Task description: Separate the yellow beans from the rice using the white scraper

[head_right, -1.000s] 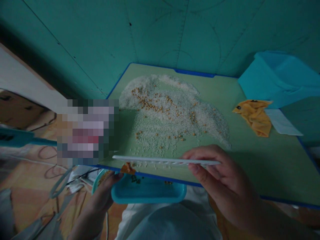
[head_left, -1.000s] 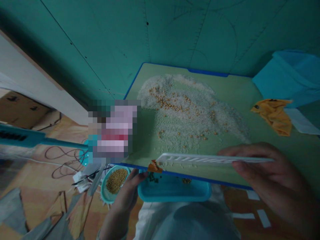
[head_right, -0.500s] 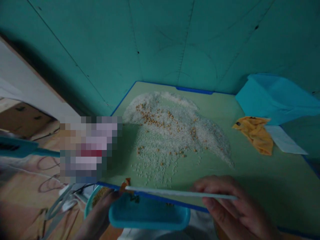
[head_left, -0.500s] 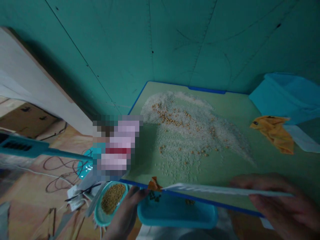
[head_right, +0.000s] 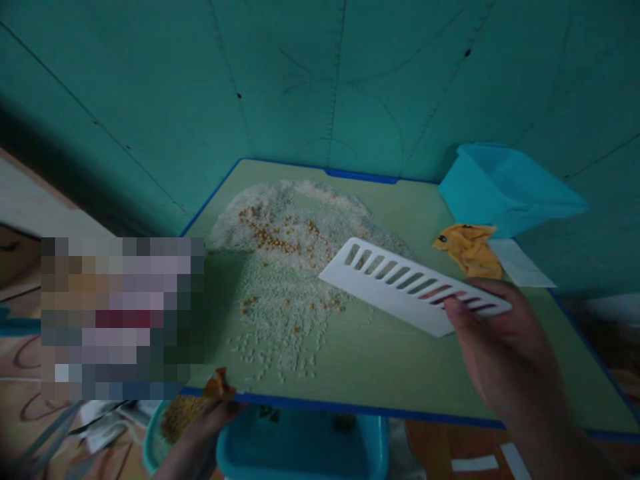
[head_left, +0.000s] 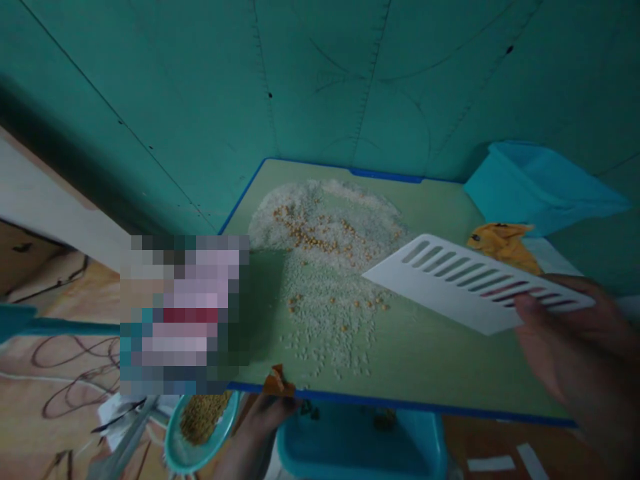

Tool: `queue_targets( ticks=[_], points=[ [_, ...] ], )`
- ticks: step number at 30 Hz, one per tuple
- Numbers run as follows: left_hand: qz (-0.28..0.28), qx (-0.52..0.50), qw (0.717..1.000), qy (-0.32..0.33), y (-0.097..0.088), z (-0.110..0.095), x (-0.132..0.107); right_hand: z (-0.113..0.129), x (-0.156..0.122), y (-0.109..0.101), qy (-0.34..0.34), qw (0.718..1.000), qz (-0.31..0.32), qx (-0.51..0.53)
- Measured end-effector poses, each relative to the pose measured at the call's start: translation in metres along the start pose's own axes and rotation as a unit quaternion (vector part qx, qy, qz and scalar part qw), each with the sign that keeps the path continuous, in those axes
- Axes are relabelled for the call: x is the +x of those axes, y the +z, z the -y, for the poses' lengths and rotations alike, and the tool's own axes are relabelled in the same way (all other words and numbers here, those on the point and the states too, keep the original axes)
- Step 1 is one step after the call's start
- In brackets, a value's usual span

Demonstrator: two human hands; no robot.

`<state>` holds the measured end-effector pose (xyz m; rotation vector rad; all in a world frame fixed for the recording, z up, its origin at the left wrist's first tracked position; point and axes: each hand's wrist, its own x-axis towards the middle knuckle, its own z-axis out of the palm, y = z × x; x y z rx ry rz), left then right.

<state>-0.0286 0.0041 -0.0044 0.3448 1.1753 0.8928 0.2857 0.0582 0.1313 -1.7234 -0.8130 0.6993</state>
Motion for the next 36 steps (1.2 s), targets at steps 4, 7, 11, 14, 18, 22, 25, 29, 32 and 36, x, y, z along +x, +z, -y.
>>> queue_targets(
  ticks=[4,7,11,14,18,22,25,29,32,36],
  points=[
    [0.02,0.021,0.999,-0.039,0.009,0.005,-0.002,0.012,0.004,0.006,0.042,0.993,-0.097,0.056],
    [0.025,0.061,0.997,-0.032,0.02,0.003,-0.004,0.014,0.012,0.002,0.024,0.993,-0.078,0.079],
    [0.021,0.115,0.993,-0.033,0.024,0.001,-0.002,0.006,0.024,-0.008,0.0,0.992,-0.059,0.113],
    [0.017,0.139,0.99,-0.026,0.022,0.0,0.003,0.0,0.027,-0.01,-0.003,0.987,-0.012,0.159],
    [0.005,0.124,0.992,-0.022,0.024,0.0,-0.001,0.0,0.018,0.001,0.024,0.985,0.028,0.167],
    [-0.004,0.062,0.998,-0.019,0.029,0.0,-0.008,0.007,0.003,0.02,0.022,0.984,0.077,0.157],
    [-0.004,0.018,0.999,-0.043,0.026,-0.002,-0.011,0.011,-0.001,0.032,0.003,0.98,0.131,0.148],
    [-0.022,0.005,1.0,-0.007,0.011,-0.009,-0.011,0.019,0.011,0.047,-0.052,0.978,0.159,0.125],
    [-0.047,0.014,0.998,0.037,-0.001,-0.016,-0.012,0.031,0.026,0.063,-0.081,0.974,0.162,0.139],
    [-0.073,0.0,0.996,0.056,-0.01,-0.019,-0.014,0.046,0.038,0.093,-0.059,0.959,0.225,0.159]
  ],
)
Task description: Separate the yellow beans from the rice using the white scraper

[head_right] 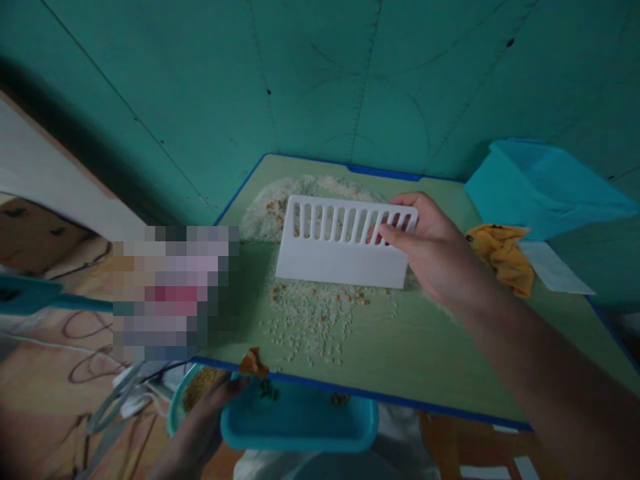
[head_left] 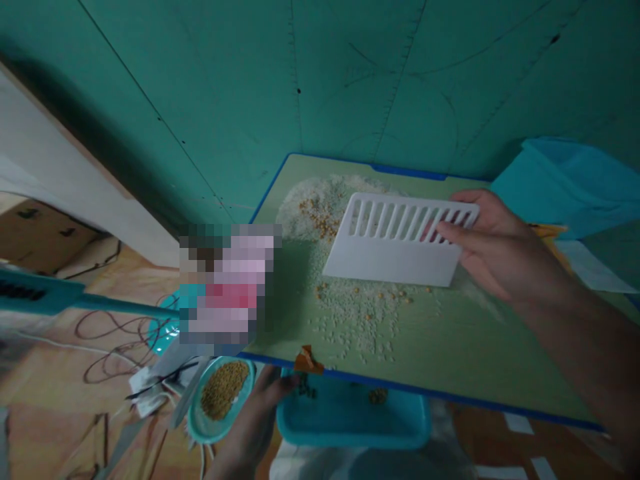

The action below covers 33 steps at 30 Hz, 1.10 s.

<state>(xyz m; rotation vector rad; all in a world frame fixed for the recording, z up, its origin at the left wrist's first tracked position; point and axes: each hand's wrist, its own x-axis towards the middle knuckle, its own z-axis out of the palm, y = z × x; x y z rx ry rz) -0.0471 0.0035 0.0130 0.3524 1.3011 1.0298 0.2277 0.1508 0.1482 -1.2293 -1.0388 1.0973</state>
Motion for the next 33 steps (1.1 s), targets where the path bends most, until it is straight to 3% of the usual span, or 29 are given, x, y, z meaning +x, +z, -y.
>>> queue_targets(
  ticks=[6,10,14,21,33],
  points=[
    [0.025,-0.02,0.999,-0.017,0.002,-0.003,-0.006,-0.005,0.03,0.031,0.035,0.996,0.08,0.007],
    [0.039,-0.046,0.997,-0.045,0.002,-0.003,-0.008,-0.013,0.042,0.043,0.053,0.99,0.127,0.001],
    [0.019,-0.03,0.998,-0.045,-0.003,0.0,-0.006,-0.021,0.046,0.049,0.057,0.988,0.141,-0.011],
    [0.023,-0.021,0.999,-0.035,-0.009,0.003,-0.001,-0.022,0.045,0.048,0.089,0.984,0.156,-0.014],
    [0.02,-0.017,0.999,-0.041,-0.007,0.004,0.0,-0.016,0.038,0.029,0.147,0.968,0.203,-0.035]
  ],
)
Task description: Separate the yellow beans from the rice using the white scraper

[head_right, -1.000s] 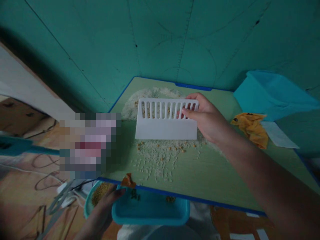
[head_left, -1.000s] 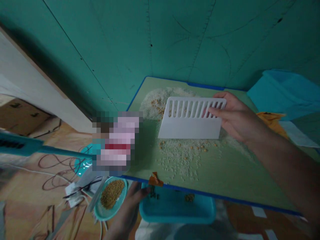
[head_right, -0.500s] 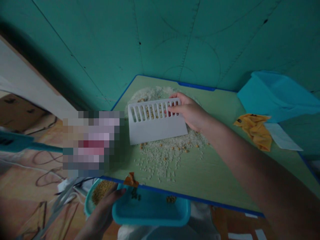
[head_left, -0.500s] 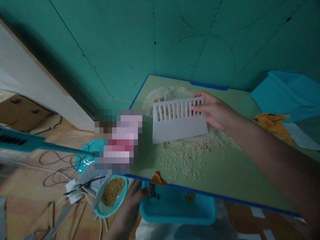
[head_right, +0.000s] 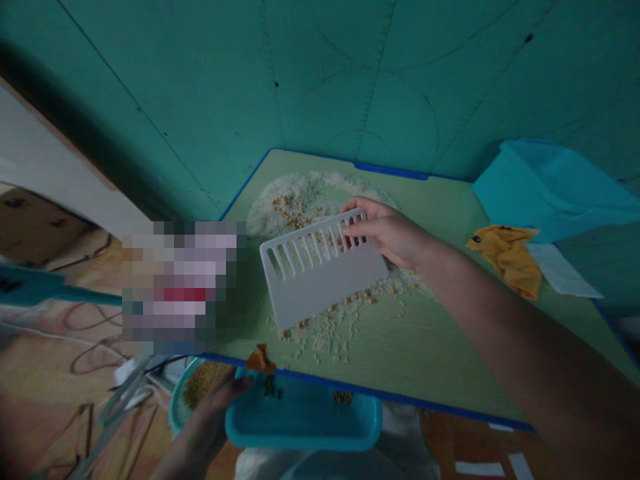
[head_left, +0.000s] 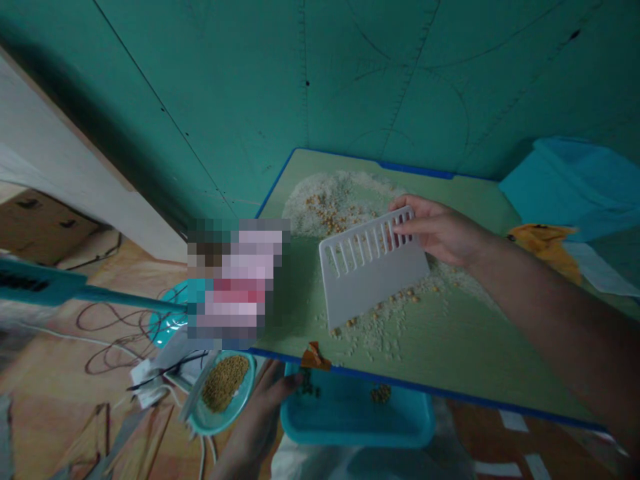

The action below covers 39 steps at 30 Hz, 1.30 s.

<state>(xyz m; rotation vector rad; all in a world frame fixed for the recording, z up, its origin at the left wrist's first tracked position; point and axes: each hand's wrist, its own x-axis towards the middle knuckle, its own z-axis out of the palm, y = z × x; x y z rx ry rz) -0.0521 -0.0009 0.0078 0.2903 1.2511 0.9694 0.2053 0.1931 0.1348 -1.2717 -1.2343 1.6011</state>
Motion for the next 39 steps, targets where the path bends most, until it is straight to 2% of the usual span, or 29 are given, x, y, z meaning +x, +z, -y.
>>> queue_targets(
  ticks=[3,8,10,13,15,21,26,31,36,39],
  points=[
    [-0.01,-0.002,1.0,-0.008,0.003,-0.001,-0.002,0.0,-0.01,-0.005,0.009,1.0,-0.007,-0.009],
    [0.02,-0.015,0.999,-0.032,0.012,-0.001,-0.004,0.001,-0.034,-0.019,-0.033,0.995,-0.09,0.011],
    [0.029,-0.011,0.999,-0.027,0.015,0.0,-0.003,-0.001,-0.046,-0.028,-0.069,0.985,-0.154,0.025],
    [0.047,-0.007,0.999,-0.023,0.02,0.004,0.0,-0.008,-0.067,-0.044,-0.109,0.954,-0.278,0.038],
    [0.059,-0.007,0.998,-0.031,0.023,0.007,0.002,-0.017,-0.08,-0.055,-0.108,0.942,-0.316,0.035],
    [0.05,0.003,0.998,-0.031,0.033,0.009,0.002,-0.041,-0.101,-0.082,-0.048,0.95,-0.306,0.037],
    [0.041,0.008,0.999,-0.019,0.037,0.008,-0.002,-0.047,-0.108,-0.089,-0.035,0.951,-0.304,0.032],
    [0.044,0.002,0.998,-0.035,0.037,0.009,-0.003,-0.051,-0.117,-0.078,-0.035,0.939,-0.338,0.048],
    [0.043,0.015,0.998,-0.036,0.038,0.01,-0.003,-0.048,-0.124,-0.052,-0.007,0.942,-0.325,0.083],
    [0.046,0.011,0.999,-0.025,0.038,0.01,-0.003,-0.045,-0.127,-0.044,-0.01,0.94,-0.329,0.089]
  ],
)
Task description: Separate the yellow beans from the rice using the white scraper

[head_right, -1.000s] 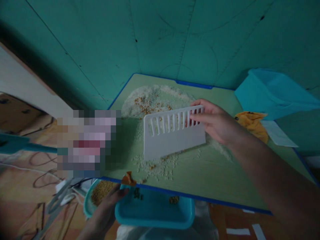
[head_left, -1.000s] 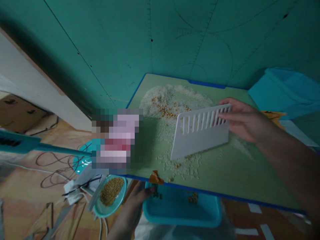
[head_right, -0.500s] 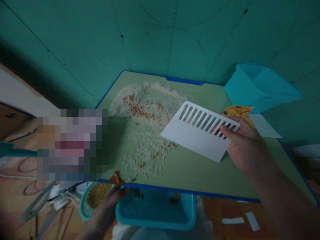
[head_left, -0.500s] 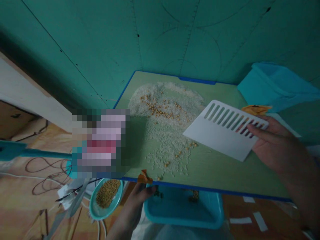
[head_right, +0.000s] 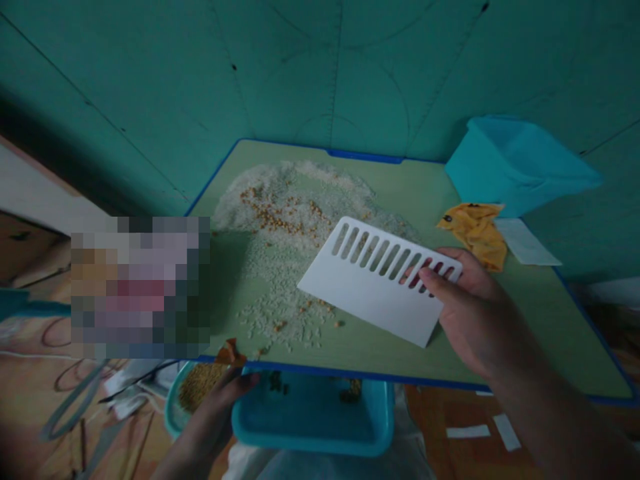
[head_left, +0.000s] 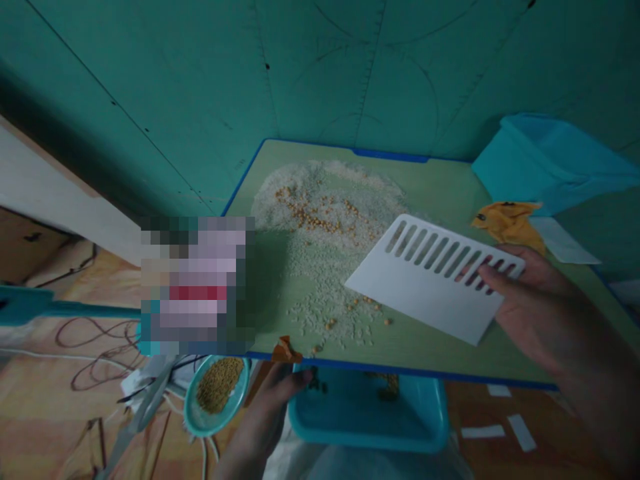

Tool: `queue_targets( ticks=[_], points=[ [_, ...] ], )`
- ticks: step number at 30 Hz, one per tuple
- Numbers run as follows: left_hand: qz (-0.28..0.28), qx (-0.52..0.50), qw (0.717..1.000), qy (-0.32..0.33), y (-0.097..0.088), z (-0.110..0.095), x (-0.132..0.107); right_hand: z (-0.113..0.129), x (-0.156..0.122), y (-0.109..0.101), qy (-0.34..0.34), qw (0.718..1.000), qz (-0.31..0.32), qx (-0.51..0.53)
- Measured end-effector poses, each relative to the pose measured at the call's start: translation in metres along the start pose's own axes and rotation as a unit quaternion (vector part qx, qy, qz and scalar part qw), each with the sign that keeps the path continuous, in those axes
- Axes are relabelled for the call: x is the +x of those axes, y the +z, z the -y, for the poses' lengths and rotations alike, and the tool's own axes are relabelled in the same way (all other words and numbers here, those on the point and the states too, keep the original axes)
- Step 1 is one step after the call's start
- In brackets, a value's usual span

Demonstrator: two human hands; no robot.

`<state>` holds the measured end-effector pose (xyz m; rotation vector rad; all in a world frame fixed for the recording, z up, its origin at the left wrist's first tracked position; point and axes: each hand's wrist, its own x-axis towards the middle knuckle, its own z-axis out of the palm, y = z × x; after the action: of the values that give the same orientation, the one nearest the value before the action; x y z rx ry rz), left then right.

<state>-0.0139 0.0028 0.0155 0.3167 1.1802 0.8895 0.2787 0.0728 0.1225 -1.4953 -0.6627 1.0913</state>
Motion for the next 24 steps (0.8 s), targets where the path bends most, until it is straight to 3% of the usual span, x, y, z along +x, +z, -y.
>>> queue_targets(
  ticks=[16,24],
  points=[
    [0.008,-0.036,0.999,-0.029,0.003,0.001,-0.001,-0.001,-0.014,-0.002,0.036,0.999,-0.005,-0.02],
    [0.01,0.003,1.0,-0.001,0.003,0.001,0.0,0.001,-0.021,-0.005,0.065,0.998,-0.004,-0.028]
  ],
)
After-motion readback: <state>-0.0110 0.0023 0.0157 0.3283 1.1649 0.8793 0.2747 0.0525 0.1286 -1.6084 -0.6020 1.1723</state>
